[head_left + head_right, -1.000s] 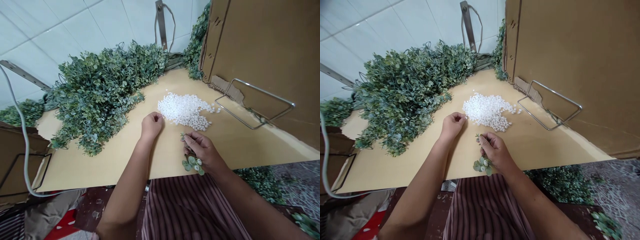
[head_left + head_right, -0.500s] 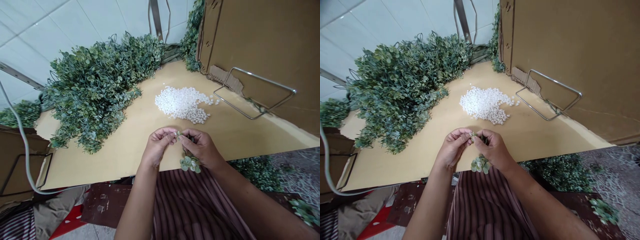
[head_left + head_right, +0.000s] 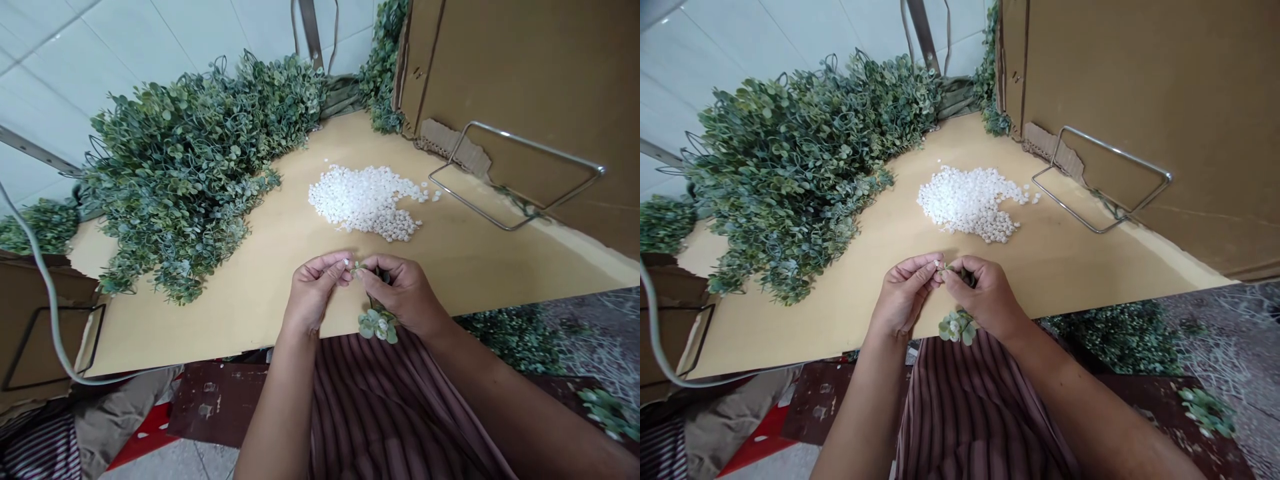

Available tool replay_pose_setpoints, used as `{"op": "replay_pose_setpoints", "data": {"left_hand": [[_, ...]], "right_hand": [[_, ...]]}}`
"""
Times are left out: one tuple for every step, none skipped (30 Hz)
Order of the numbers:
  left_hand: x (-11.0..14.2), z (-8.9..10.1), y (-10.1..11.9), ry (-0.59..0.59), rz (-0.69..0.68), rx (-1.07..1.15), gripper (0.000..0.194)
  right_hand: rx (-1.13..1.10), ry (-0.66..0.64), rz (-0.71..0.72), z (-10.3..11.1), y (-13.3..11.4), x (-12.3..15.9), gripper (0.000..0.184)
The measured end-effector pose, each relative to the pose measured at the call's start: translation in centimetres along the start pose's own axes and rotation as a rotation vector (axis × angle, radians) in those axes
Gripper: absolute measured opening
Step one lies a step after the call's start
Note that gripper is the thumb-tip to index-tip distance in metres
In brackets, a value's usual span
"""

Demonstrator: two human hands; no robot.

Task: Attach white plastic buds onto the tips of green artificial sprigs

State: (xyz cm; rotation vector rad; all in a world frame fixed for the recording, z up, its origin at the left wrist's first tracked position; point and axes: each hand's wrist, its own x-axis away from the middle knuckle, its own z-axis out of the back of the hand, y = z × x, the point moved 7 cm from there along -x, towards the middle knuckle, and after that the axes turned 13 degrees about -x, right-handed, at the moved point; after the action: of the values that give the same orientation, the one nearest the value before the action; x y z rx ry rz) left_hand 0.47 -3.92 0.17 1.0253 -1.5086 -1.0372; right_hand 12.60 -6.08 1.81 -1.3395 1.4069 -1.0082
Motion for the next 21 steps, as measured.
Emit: {"op": "replay_pose_setpoints", "data": {"left_hand": [[0.03,0.01,0.01,-0.004,-0.002,-0.008,0.023],[0.06,0.01,0.02,-0.007,-0.003,-0.015,0.023],[0.07,0.01,0.01,-0.011,-0.003,-0.023,0.023],[0.08,-0.01,-0.01,-0.017,-0.004,-0.029,0.023],[0.09,-0.04,-0.03,-0.025,-0.006,-0.032,0.023],[0.09,-0.06,-0.04,-0.03,-0.01,-0.032,0.023],[0.09,-0.08,-0.06,-0.035,-0.015,-0.031,0.023],[0.09,-0.08,-0.07,-0.036,-0.021,-0.029,0.023],[0.08,-0.06,-0.09,-0.031,-0.028,-0.026,0.022],[0.07,-0.01,-0.09,-0.022,-0.037,-0.023,0.022],[0.06,0.05,-0.09,-0.011,-0.045,-0.02,0.021],[0.05,0.09,-0.08,0.0,-0.054,-0.018,0.02],[0.04,0.11,-0.06,0.007,-0.061,-0.016,0.02],[0.04,0.12,-0.04,0.011,-0.066,-0.016,0.019],[0.04,0.1,-0.03,0.012,-0.068,-0.018,0.019],[0.04,0.09,-0.02,0.012,-0.068,-0.02,0.019],[0.05,0.07,-0.02,0.009,-0.066,-0.023,0.019],[0.06,0.05,-0.03,0.006,-0.062,-0.026,0.019],[0.07,0.02,-0.04,0.001,-0.059,-0.029,0.019],[0.08,-0.01,-0.05,-0.005,-0.056,-0.031,0.019],[0.09,-0.05,-0.05,-0.011,-0.055,-0.033,0.018]], "right_hand": [[0.01,0.01,0.001,0.07,0.05,0.02,0.014],[0.019,0.021,0.002,0.14,0.1,0.04,0.013],[0.028,0.031,0.002,0.21,0.15,0.07,0.013],[0.034,0.038,0.0,0.27,0.2,0.09,0.013],[0.039,0.04,-0.004,0.29,0.24,0.11,0.014],[0.043,0.04,-0.008,0.29,0.27,0.13,0.014],[0.046,0.039,-0.013,0.28,0.28,0.14,0.014],[0.05,0.039,-0.015,0.26,0.27,0.15,0.014],[0.055,0.037,-0.017,0.23,0.24,0.15,0.014],[0.059,0.036,-0.019,0.19,0.21,0.16,0.014],[0.063,0.035,-0.02,0.15,0.19,0.16,0.014],[0.065,0.033,-0.02,0.11,0.16,0.16,0.014],[0.066,0.032,-0.017,0.07,0.13,0.16,0.014],[0.066,0.032,-0.011,0.05,0.09,0.16,0.014],[0.068,0.033,-0.003,0.05,0.05,0.17,0.013],[0.07,0.032,0.004,0.04,0.02,0.18,0.013],[0.074,0.033,0.011,0.06,0.0,0.19,0.013],[0.081,0.034,0.015,0.08,0.01,0.21,0.013],[0.087,0.034,0.017,0.1,0.02,0.23,0.014],[0.092,0.031,0.018,0.09,0.03,0.24,0.014],[0.096,0.028,0.02,0.08,0.03,0.25,0.015]]}}
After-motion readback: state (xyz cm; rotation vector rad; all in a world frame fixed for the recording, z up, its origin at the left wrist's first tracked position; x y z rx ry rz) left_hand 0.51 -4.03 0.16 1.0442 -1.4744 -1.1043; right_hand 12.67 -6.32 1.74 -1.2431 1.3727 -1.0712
